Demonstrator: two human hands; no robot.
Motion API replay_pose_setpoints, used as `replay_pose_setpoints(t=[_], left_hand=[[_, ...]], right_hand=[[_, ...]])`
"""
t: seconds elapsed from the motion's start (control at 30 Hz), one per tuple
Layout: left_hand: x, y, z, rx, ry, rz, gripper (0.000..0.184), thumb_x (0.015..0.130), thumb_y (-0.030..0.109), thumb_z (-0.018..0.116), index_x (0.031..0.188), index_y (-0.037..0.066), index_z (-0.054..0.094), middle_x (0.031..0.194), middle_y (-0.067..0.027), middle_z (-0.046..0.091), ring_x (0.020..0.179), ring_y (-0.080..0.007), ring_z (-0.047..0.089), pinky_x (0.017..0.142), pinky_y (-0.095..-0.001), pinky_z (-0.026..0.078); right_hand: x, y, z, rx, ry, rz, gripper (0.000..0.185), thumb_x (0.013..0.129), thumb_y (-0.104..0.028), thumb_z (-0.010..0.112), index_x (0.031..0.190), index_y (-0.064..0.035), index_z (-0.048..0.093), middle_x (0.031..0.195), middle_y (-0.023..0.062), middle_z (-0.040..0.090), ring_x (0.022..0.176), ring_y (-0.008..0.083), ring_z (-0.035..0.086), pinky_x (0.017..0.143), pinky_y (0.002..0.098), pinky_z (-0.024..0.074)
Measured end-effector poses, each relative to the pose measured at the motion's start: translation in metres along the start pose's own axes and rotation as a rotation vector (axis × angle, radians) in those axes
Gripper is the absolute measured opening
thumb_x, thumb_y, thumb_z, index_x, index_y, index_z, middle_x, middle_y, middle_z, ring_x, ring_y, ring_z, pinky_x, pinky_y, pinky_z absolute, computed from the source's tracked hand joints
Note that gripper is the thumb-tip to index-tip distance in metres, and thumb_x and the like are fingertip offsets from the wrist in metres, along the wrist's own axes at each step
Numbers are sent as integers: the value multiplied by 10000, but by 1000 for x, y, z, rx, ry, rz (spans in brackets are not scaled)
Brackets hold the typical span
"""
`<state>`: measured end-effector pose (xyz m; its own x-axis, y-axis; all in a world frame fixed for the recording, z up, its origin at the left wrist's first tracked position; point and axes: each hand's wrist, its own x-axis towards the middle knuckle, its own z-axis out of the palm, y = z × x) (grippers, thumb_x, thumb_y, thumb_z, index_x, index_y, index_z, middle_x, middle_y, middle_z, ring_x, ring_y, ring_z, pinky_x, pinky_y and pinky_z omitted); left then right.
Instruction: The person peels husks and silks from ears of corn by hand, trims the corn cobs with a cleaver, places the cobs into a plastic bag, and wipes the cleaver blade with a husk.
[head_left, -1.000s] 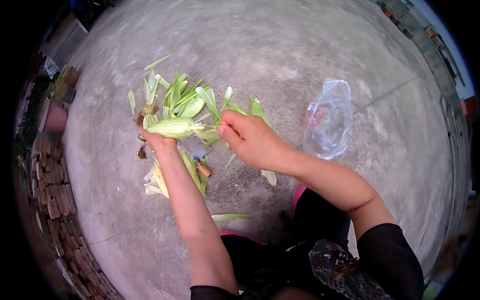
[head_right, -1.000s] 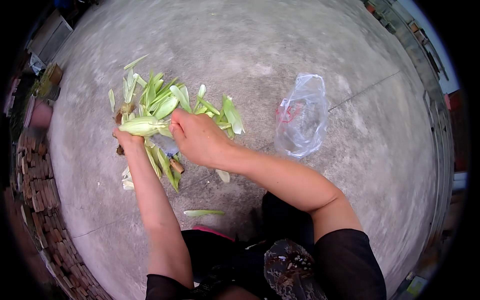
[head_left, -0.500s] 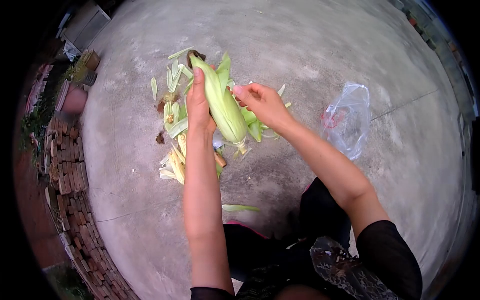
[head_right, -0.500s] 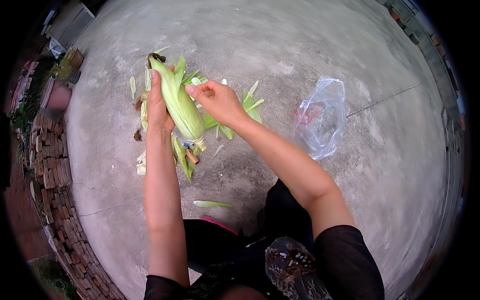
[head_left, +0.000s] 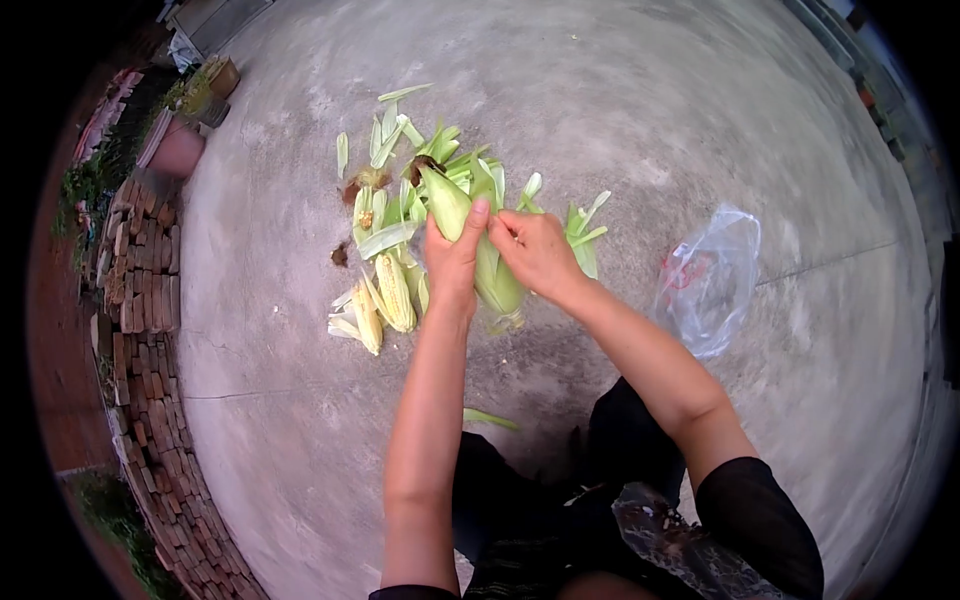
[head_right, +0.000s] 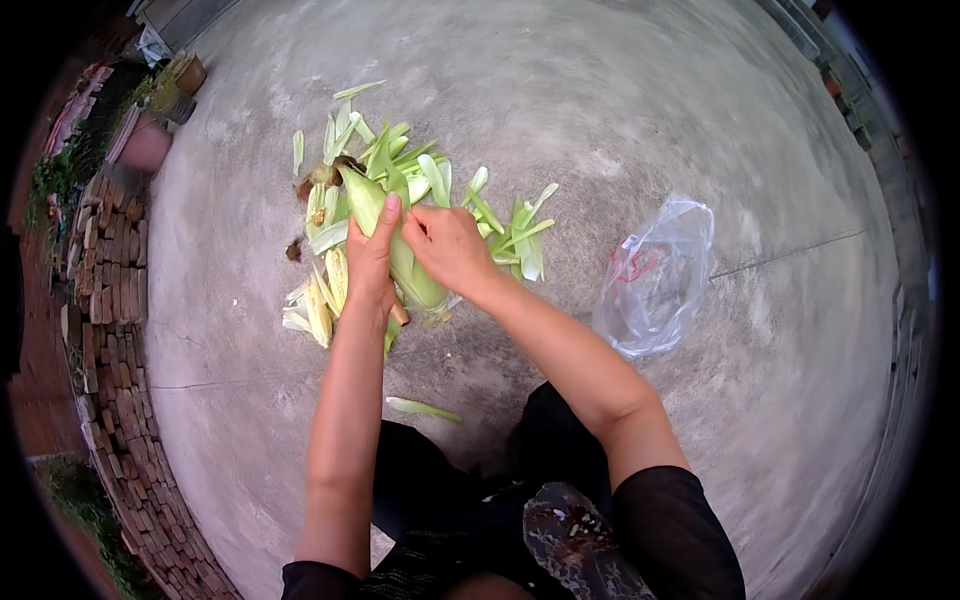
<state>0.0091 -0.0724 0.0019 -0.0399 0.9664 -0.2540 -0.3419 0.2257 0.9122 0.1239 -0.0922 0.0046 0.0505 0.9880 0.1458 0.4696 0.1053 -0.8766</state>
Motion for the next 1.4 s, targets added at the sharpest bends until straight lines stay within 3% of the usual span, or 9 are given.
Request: replay_pose_setpoints(t=[0.23, 0.33, 0.4, 0.6, 0.83, 1.07, 1.13, 1.27, 1.4], left_hand=[[16, -1, -14, 56, -111, 95, 580, 758, 215, 781, 1172, -13, 445, 1042, -121, 609, 916, -169, 597, 791, -286, 499], [23, -6, -22, -164, -15, 12, 545, 766, 207, 774, 1142, -14, 447, 1032, -136, 611, 901, -179, 605, 783, -295, 513], [28, -9, -28, -262, -39, 29, 509, 805, 251, 737, 1139, -1, 448, 1062, -132, 598, 925, -182, 594, 808, -306, 501], [17, -17, -19, -278, 132, -64, 514, 910, 400, 567, 1240, 29, 432, 1198, -119, 534, 1070, -218, 533, 914, -353, 444], [1, -9, -9, 176, 151, 68, 523, 940, 461, 481, 1206, 12, 448, 1139, -129, 536, 1018, -195, 510, 889, -334, 415], [4, -13, -14, 190, 138, 186, 513, 905, 453, 556, 1145, 7, 473, 1089, -117, 557, 968, -182, 524, 864, -314, 424], [-1, -13, -6, 250, 133, 252, 523, 868, 427, 619, 1141, 3, 481, 1083, -113, 566, 958, -178, 535, 855, -307, 431], [5, -18, -2, 307, 198, 278, 591, 726, 350, 785, 1071, -48, 517, 1005, -152, 612, 909, -205, 581, 821, -313, 451], [8, -12, -6, 277, 152, 233, 518, 735, 288, 772, 1061, -36, 534, 1010, -140, 621, 919, -206, 591, 820, -303, 454]], right_hand=[[9, 16, 2, 133, 194, 146, 250, 909, -177, 481, 820, 26, 597, 642, 156, 597, 611, 234, 615, 576, 365, 452], [16, 18, 10, 777, 137, 338, 243, 954, -159, 426, 994, 24, 580, 899, 114, 644, 757, 196, 626, 682, 300, 515], [18, 5, 7, 988, 150, 608, 255, 972, -133, 386, 1126, 36, 500, 1067, 142, 593, 908, 231, 623, 832, 317, 531], [12, 5, 26, 1142, 168, 562, 282, 956, -162, 460, 1150, 40, 499, 1141, 160, 559, 1056, 214, 567, 922, 335, 471], [-1, -19, 27, 654, -141, 366, 630, 892, -489, 539, 1268, 14, 491, 1225, 163, 543, 1100, 203, 525, 914, 308, 411], [1, 4, 41, 556, 7, 482, 502, 909, -432, 509, 1058, 32, 625, 966, 183, 659, 939, 268, 609, 857, 334, 443], [2, -4, 35, -4, 74, 385, 441, 922, -380, 481, 1013, 23, 637, 940, 206, 658, 873, 329, 621, 795, 369, 458], [5, -6, 29, -36, 88, 340, 383, 929, -320, 480, 975, 27, 634, 921, 228, 644, 859, 373, 612, 773, 397, 462], [13, 24, 40, 591, 288, 478, 332, 948, -271, 481, 1013, 31, 605, 960, 174, 646, 904, 307, 618, 762, 368, 481]])
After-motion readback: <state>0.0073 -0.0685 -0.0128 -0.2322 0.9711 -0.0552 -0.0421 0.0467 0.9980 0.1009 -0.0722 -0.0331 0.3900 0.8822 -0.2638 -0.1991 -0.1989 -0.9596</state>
